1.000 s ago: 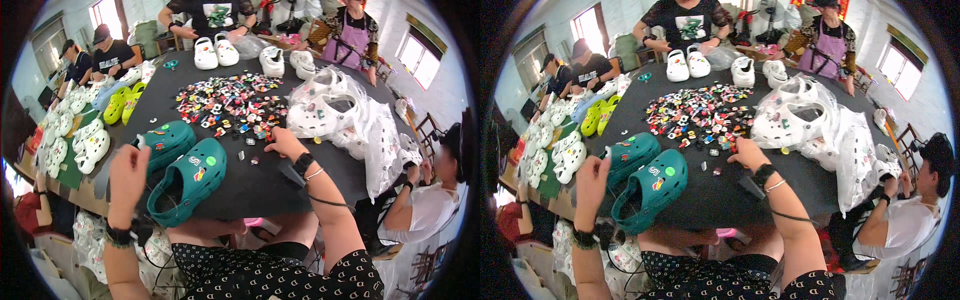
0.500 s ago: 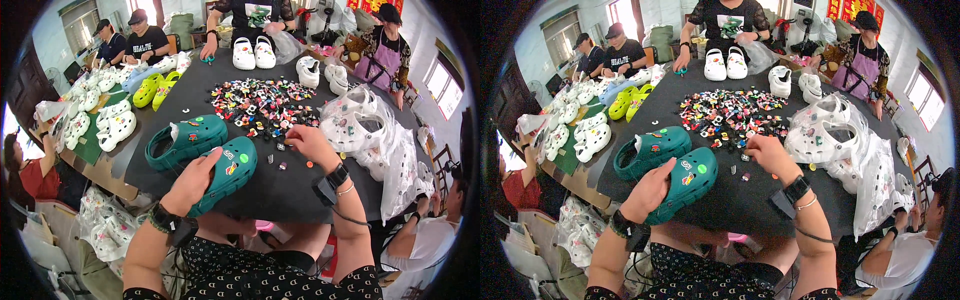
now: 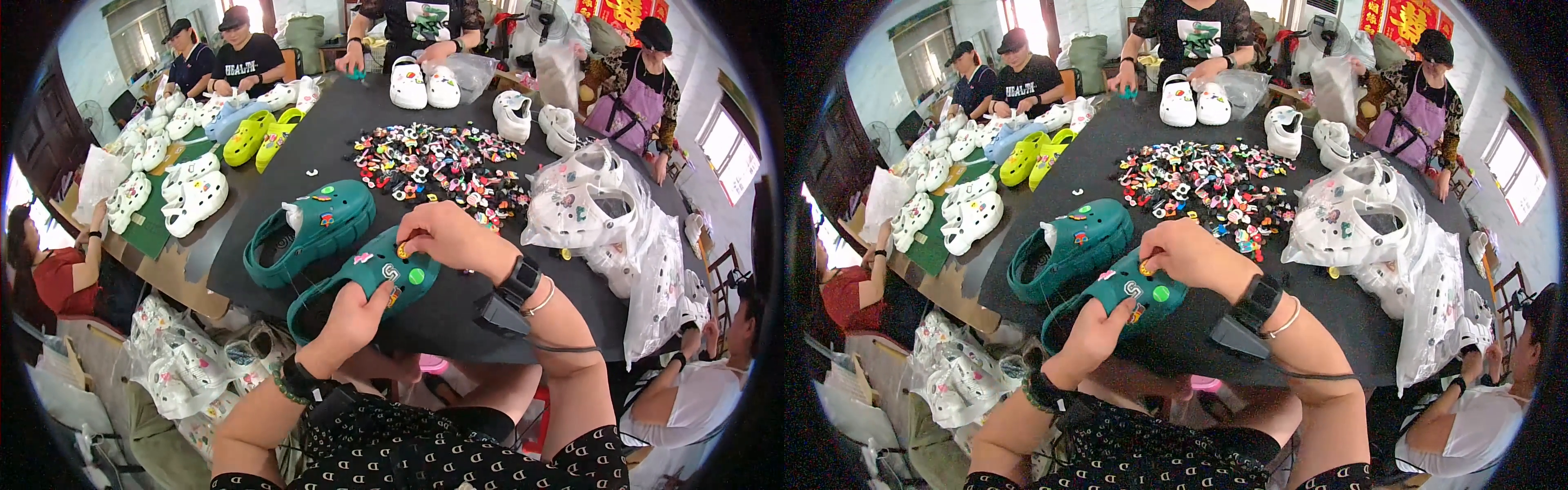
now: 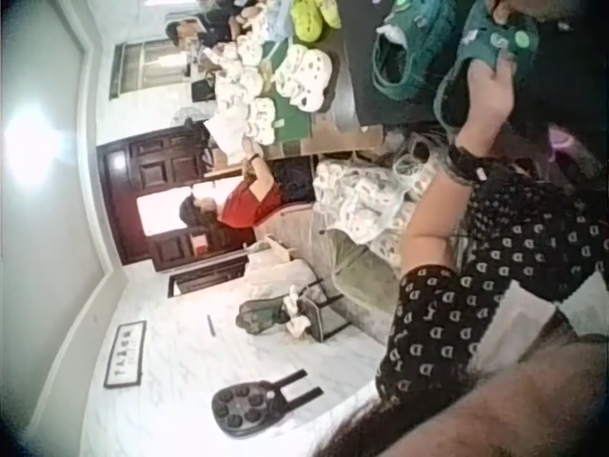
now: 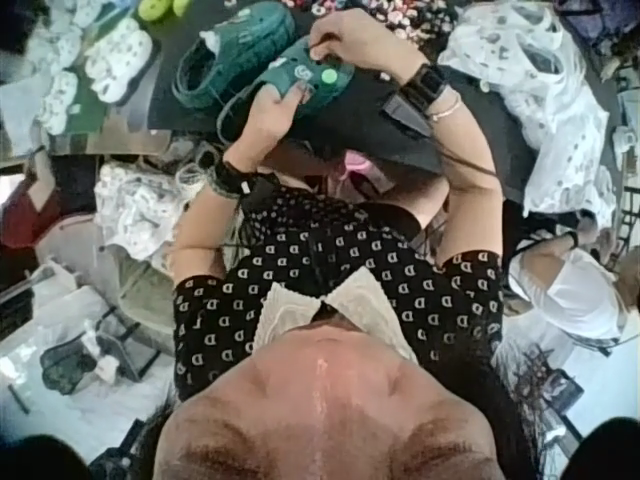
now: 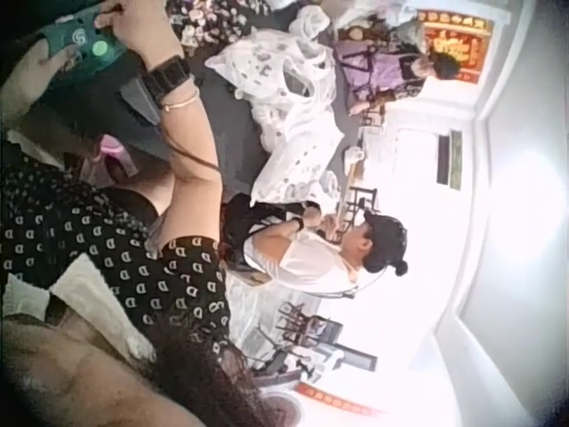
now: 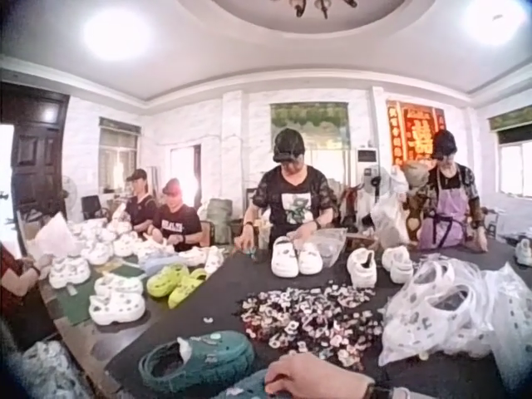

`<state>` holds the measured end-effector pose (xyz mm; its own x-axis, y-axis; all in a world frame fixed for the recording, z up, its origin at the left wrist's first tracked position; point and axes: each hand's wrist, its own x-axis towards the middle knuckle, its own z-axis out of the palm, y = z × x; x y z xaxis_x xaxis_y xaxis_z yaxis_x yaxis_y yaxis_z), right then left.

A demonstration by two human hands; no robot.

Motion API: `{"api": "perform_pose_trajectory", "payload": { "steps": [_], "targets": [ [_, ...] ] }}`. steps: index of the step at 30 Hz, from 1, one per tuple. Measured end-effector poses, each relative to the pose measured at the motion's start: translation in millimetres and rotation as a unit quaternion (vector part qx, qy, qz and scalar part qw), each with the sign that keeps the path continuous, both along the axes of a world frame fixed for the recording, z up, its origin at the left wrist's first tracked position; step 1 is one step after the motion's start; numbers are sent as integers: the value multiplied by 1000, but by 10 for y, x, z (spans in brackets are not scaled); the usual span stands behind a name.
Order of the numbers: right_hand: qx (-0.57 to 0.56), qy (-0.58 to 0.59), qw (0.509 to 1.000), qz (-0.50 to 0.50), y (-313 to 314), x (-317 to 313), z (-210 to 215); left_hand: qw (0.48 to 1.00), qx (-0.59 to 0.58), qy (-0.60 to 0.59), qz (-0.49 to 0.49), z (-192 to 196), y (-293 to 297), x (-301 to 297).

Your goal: Applying decorative charms to various pairs of clogs while working with a team at a workshop table.

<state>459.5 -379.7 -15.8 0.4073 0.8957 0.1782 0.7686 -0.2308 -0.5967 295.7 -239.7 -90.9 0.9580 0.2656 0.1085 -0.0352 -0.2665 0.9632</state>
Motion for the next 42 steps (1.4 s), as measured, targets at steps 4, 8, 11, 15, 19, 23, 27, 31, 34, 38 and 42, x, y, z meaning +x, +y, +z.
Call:
{"api": "perform_pose_trajectory", "payload": {
  "steps": [4,8,11,15,19,23,27,31,34,38,42],
  "targets": [
    [-17,-28,999,13,13,-4,4,997,31,33,-57,88,-17,-41],
    [-117,-44,992,-8,58,-73,138,994,85,-12,-64,65,-42,-63],
    [-72,-153,985,-16,17,-155,120,991,114,-51,-50,14,-96,-67],
    [-74,-133,988,-29,-33,-142,123,991,106,-63,-48,26,-171,-96],
    [-171,64,982,-47,-29,-147,140,988,120,-71,-63,20,-170,-116],
    [-170,-23,985,-23,0,-89,-16,981,143,-115,-61,-14,-177,-114],
    [-161,-93,982,-43,-26,-149,-27,981,144,-98,-83,-49,-174,-130],
    [-162,-107,979,-68,-70,-282,-4,975,152,-140,-76,-100,-220,-154],
    [-143,-109,980,-87,-88,-357,-60,975,177,-112,-74,-177,-180,-227],
    [-16,-27,999,5,-374,-106,-138,978,161,-20,-130,-143,-186,-238],
    [-12,60,998,22,-440,-69,-96,984,146,-39,-96,-130,-190,-213]
  ]
}}
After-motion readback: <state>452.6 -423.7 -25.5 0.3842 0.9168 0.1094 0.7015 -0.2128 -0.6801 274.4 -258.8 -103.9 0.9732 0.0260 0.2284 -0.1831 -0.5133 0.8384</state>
